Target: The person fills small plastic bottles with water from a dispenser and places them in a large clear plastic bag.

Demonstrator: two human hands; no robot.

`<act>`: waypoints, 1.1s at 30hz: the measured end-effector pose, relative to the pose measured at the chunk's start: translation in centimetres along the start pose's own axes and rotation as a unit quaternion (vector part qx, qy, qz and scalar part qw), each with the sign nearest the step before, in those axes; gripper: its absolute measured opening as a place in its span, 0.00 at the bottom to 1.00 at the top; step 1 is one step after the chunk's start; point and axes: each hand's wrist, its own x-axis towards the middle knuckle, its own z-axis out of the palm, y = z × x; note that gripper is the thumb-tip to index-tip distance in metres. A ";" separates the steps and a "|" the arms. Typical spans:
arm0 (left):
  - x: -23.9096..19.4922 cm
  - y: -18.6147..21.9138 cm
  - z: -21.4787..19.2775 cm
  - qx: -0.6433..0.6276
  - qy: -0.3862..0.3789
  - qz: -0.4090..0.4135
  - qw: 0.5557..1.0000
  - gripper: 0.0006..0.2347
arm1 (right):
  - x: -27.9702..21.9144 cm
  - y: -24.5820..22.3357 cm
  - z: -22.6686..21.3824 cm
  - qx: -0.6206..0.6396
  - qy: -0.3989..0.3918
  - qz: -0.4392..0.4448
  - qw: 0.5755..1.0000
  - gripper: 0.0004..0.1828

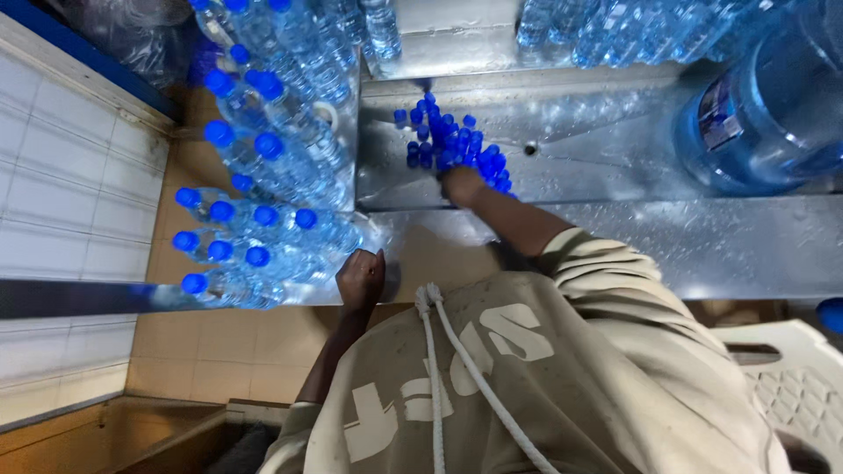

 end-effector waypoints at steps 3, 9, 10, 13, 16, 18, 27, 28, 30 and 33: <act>1.7 1.4 0.8 0.024 -0.023 0.023 0.999 0.21 | 0.9 0.1 0.1 0.013 -0.014 0.016 1.000 0.24; 3.1 2.6 1.4 -0.042 -0.040 -0.011 0.998 0.20 | 5.6 11.3 -14.5 0.192 0.139 0.002 0.972 0.24; 3.3 3.0 1.3 -0.056 -0.075 -0.041 0.995 0.19 | 7.4 14.7 -16.9 0.257 0.203 0.087 0.941 0.16; 2.6 3.3 2.2 -0.047 -0.117 -0.085 0.988 0.17 | 11.8 24.7 -26.3 0.113 0.310 0.197 0.923 0.12; 1.6 3.7 2.3 -0.021 -0.122 -0.091 0.988 0.15 | 12.4 25.7 -34.5 -0.075 0.271 0.194 0.940 0.24; 1.3 4.0 1.6 -0.014 -0.112 -0.081 0.990 0.15 | 12.4 25.6 -36.6 -0.055 0.194 0.168 0.965 0.29; 0.1 5.7 0.0 -0.041 -0.096 -0.122 0.987 0.16 | 9.5 25.7 -31.3 -0.031 0.243 0.106 0.964 0.18; 0.5 5.9 -0.2 -0.057 -0.091 -0.128 0.986 0.17 | 8.8 25.0 -30.1 -0.077 0.298 0.066 0.949 0.13; 1.5 6.5 -0.8 -0.072 -0.083 -0.132 0.985 0.18 | 6.5 23.1 -28.4 -0.122 0.352 0.024 0.928 0.09; 2.6 6.8 -0.8 -0.128 -0.065 -0.121 0.982 0.20 | 2.5 17.9 -28.0 -0.167 0.252 -0.031 0.953 0.15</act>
